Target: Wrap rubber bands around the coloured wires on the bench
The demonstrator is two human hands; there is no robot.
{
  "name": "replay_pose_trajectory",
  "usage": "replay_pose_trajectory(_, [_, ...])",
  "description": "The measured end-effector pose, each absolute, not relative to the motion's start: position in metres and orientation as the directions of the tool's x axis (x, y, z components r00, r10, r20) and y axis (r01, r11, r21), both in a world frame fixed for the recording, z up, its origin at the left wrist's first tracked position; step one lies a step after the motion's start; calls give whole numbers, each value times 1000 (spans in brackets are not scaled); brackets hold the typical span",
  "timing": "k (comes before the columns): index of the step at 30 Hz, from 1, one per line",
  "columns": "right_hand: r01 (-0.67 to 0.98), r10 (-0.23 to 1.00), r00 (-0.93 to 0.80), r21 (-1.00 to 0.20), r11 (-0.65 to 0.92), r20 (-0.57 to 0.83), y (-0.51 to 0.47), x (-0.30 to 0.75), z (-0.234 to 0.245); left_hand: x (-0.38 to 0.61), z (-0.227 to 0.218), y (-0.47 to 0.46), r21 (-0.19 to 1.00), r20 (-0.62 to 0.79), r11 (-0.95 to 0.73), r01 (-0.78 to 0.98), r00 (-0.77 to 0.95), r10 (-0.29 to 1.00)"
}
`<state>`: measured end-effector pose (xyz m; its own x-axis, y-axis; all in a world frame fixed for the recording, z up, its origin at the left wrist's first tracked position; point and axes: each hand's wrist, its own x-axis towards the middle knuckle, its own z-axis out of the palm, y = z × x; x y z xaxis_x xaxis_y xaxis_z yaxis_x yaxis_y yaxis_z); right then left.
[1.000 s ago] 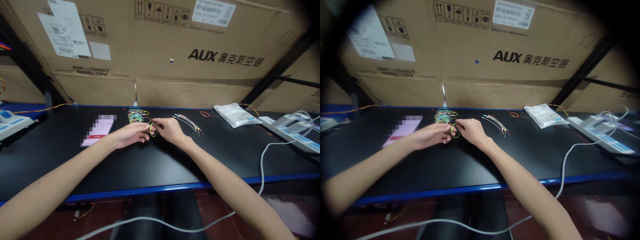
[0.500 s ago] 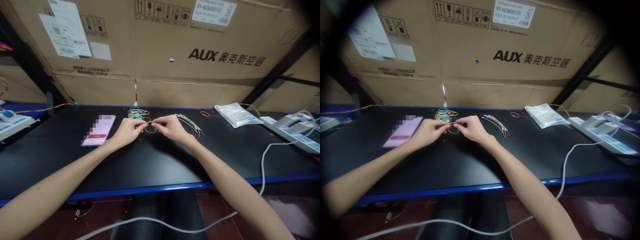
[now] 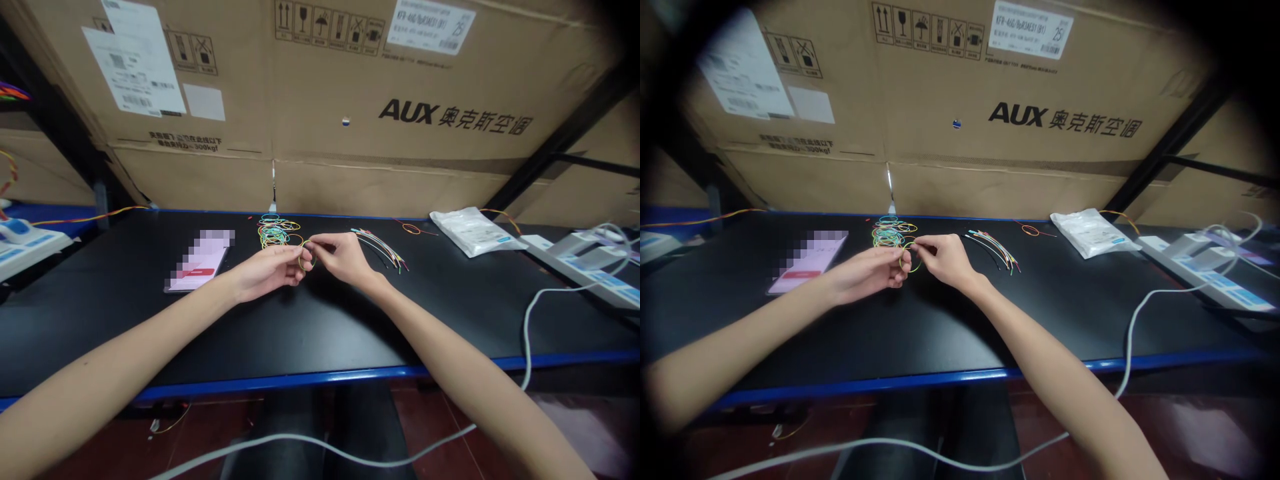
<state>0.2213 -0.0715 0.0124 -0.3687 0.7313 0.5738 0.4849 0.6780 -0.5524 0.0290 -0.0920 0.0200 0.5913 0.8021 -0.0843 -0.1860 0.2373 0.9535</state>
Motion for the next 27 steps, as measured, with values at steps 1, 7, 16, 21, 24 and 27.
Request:
replay_pose_trajectory(1, [488, 738, -367, -558, 671, 567, -72, 222, 13, 29, 20, -92, 976, -69, 173, -133, 566, 822])
replay_pose_trajectory(7, [441, 771, -404, -634, 635, 492, -73, 222, 16, 27, 22, -95, 765, 337, -455, 455, 320, 886])
replay_pose_trajectory(16, [507, 746, -348, -555, 660, 568, -71, 221, 14, 29, 16, -89, 997, -22, 55, -56, 466, 885])
replay_pose_trajectory(21, [556, 739, -384, -500, 664, 553, -71, 221, 12, 28, 15, -89, 960, -70, 212, -184, 575, 815])
replay_pose_trajectory(24, [560, 739, -392, -496, 664, 547, -73, 221, 14, 29, 15, -90, 974, -43, 160, -162, 559, 828])
replay_pose_trajectory(27, [568, 742, -386, -492, 659, 548, -73, 221, 15, 29, 16, -92, 997, 69, -79, 0, 469, 880])
